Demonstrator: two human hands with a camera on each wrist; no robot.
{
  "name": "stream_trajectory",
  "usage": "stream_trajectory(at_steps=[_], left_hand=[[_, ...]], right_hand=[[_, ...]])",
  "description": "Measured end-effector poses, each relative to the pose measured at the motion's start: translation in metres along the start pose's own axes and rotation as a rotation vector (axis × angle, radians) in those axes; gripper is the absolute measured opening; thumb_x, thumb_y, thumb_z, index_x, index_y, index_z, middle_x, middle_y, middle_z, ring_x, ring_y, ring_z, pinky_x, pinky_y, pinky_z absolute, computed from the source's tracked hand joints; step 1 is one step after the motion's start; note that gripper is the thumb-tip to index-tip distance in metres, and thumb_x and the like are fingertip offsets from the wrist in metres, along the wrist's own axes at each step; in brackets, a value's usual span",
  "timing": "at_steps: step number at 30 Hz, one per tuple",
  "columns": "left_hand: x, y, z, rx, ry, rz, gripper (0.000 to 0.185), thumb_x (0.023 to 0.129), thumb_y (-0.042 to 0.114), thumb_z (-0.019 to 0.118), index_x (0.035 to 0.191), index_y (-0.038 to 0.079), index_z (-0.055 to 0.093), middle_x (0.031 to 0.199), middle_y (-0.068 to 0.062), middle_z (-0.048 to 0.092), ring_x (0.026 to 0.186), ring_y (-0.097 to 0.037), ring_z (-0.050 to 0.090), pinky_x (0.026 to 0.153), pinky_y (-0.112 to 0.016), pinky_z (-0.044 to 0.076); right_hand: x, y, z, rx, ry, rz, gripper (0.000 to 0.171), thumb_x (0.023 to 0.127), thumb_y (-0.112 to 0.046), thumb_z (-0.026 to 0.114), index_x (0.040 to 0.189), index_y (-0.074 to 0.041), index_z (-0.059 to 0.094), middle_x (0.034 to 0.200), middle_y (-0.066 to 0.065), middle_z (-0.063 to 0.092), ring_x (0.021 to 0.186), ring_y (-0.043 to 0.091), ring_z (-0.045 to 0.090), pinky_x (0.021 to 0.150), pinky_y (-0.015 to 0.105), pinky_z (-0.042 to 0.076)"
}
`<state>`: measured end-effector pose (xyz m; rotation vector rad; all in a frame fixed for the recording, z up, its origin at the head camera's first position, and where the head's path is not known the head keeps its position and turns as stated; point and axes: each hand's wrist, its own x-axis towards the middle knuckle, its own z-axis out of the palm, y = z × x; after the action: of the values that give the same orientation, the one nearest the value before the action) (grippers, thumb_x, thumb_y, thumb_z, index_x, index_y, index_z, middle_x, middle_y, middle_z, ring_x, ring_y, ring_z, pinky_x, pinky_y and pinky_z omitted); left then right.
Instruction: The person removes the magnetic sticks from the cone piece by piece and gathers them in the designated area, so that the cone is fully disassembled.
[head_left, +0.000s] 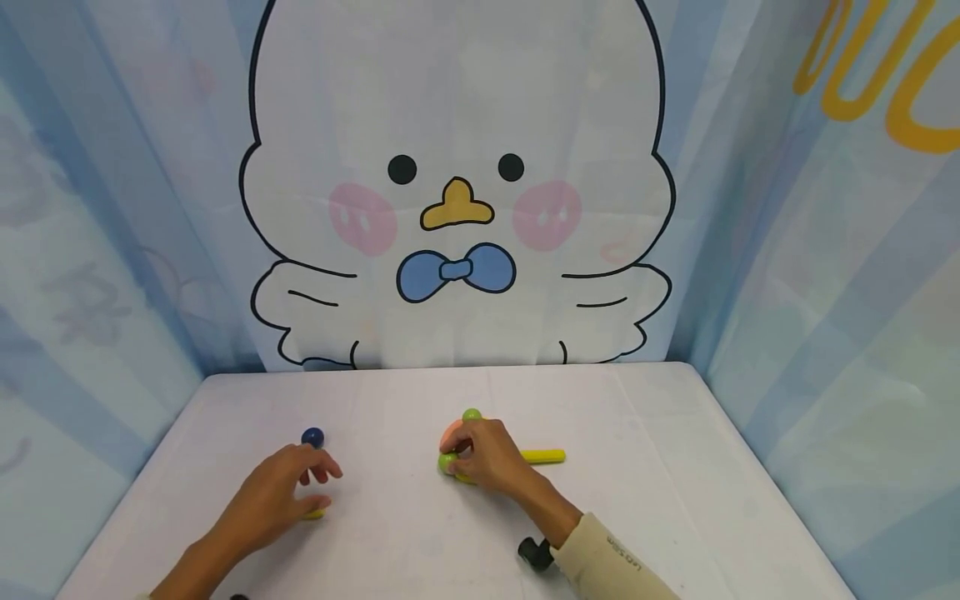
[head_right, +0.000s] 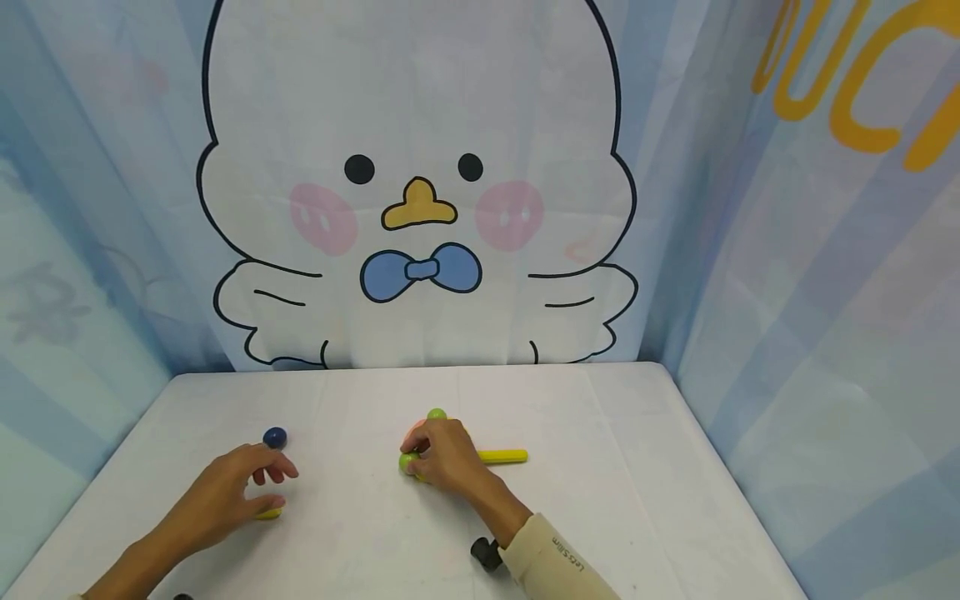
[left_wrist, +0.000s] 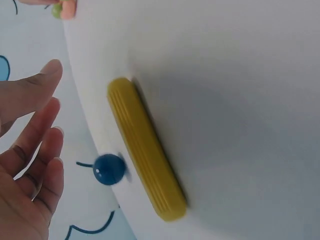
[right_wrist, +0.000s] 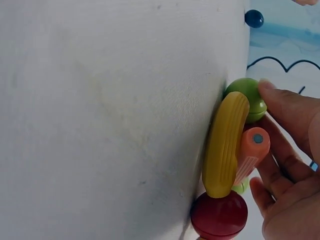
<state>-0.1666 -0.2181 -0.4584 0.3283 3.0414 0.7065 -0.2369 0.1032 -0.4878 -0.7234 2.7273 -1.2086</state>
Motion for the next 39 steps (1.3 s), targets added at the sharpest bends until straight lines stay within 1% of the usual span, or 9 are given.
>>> stream_trajectory(at_steps=[3, 7, 10, 14, 17, 22, 25, 31, 39], left_hand=[[0.003, 0.01, 0.002, -0.004, 0.019, 0.032, 0.036, 0.077, 0.013, 0.095, 0.103, 0.026, 0.074, 0.095, 0.009, 0.069, 0.087, -0.01, 0.058, 0.078, -0.026, 0.056], [0.007, 0.02, 0.007, -0.016, 0.052, 0.071, 0.036, 0.078, 0.01, 0.094, 0.103, 0.027, 0.074, 0.095, 0.009, 0.069, 0.088, -0.011, 0.06, 0.08, -0.028, 0.058], [0.01, 0.028, 0.01, -0.027, 0.075, 0.089, 0.037, 0.079, 0.008, 0.094, 0.102, 0.028, 0.074, 0.096, 0.009, 0.07, 0.089, -0.011, 0.061, 0.081, -0.03, 0.059], [0.016, 0.038, 0.015, -0.037, 0.083, 0.09, 0.036, 0.079, 0.009, 0.093, 0.102, 0.03, 0.074, 0.097, 0.01, 0.071, 0.09, -0.011, 0.06, 0.082, -0.03, 0.058], [0.021, 0.047, 0.019, -0.042, 0.079, 0.084, 0.035, 0.08, 0.011, 0.093, 0.102, 0.03, 0.074, 0.097, 0.01, 0.072, 0.09, -0.009, 0.059, 0.083, -0.029, 0.057], [0.028, 0.062, 0.029, -0.057, 0.1, 0.092, 0.034, 0.08, 0.014, 0.094, 0.102, 0.032, 0.074, 0.097, 0.011, 0.072, 0.092, -0.007, 0.058, 0.084, -0.028, 0.055], [0.034, 0.07, 0.036, -0.087, 0.119, 0.106, 0.034, 0.08, 0.015, 0.094, 0.103, 0.032, 0.075, 0.097, 0.01, 0.072, 0.093, -0.007, 0.058, 0.085, -0.029, 0.055], [0.046, 0.083, 0.053, -0.136, 0.151, 0.135, 0.033, 0.08, 0.018, 0.094, 0.105, 0.03, 0.076, 0.099, 0.009, 0.073, 0.094, -0.009, 0.06, 0.085, -0.03, 0.054], [0.061, 0.1, 0.076, -0.201, 0.178, 0.23, 0.035, 0.079, 0.018, 0.096, 0.107, 0.025, 0.076, 0.101, 0.009, 0.073, 0.096, -0.014, 0.063, 0.083, -0.029, 0.054]], right_hand=[[0.0, 0.001, -0.001, 0.007, 0.023, -0.029, 0.015, 0.086, -0.003, 0.086, 0.099, -0.011, 0.082, 0.105, -0.001, 0.077, 0.098, 0.017, 0.072, 0.084, 0.023, 0.056], [0.0, 0.002, -0.005, -0.008, 0.062, -0.057, 0.014, 0.088, -0.006, 0.085, 0.101, -0.01, 0.082, 0.106, 0.004, 0.078, 0.098, 0.023, 0.072, 0.082, 0.024, 0.055], [0.001, 0.004, -0.01, -0.007, 0.07, -0.021, 0.017, 0.09, -0.01, 0.085, 0.106, -0.013, 0.082, 0.107, 0.004, 0.076, 0.097, 0.022, 0.069, 0.08, 0.024, 0.055], [0.002, 0.007, -0.017, 0.02, 0.085, 0.033, 0.018, 0.094, -0.012, 0.082, 0.112, -0.016, 0.082, 0.111, 0.0, 0.076, 0.102, 0.019, 0.068, 0.084, 0.026, 0.056], [0.003, 0.01, -0.023, 0.039, 0.098, 0.043, 0.019, 0.096, -0.013, 0.08, 0.114, -0.016, 0.081, 0.112, 0.0, 0.076, 0.106, 0.02, 0.068, 0.092, 0.034, 0.057], [0.006, 0.017, -0.032, 0.072, 0.114, 0.052, 0.022, 0.096, -0.015, 0.08, 0.118, -0.014, 0.08, 0.117, 0.001, 0.076, 0.113, 0.023, 0.068, 0.103, 0.05, 0.056], [0.008, 0.021, -0.035, 0.064, 0.128, 0.059, 0.023, 0.097, -0.016, 0.079, 0.119, -0.014, 0.079, 0.119, 0.0, 0.076, 0.116, 0.025, 0.068, 0.106, 0.054, 0.054], [0.016, 0.025, -0.039, 0.016, 0.153, 0.095, 0.022, 0.097, -0.015, 0.079, 0.118, -0.019, 0.08, 0.119, 0.0, 0.076, 0.114, 0.023, 0.069, 0.104, 0.05, 0.056], [0.024, 0.03, -0.042, 0.008, 0.113, 0.12, 0.022, 0.098, -0.014, 0.077, 0.12, -0.018, 0.079, 0.119, -0.002, 0.076, 0.116, 0.023, 0.068, 0.106, 0.05, 0.055]])
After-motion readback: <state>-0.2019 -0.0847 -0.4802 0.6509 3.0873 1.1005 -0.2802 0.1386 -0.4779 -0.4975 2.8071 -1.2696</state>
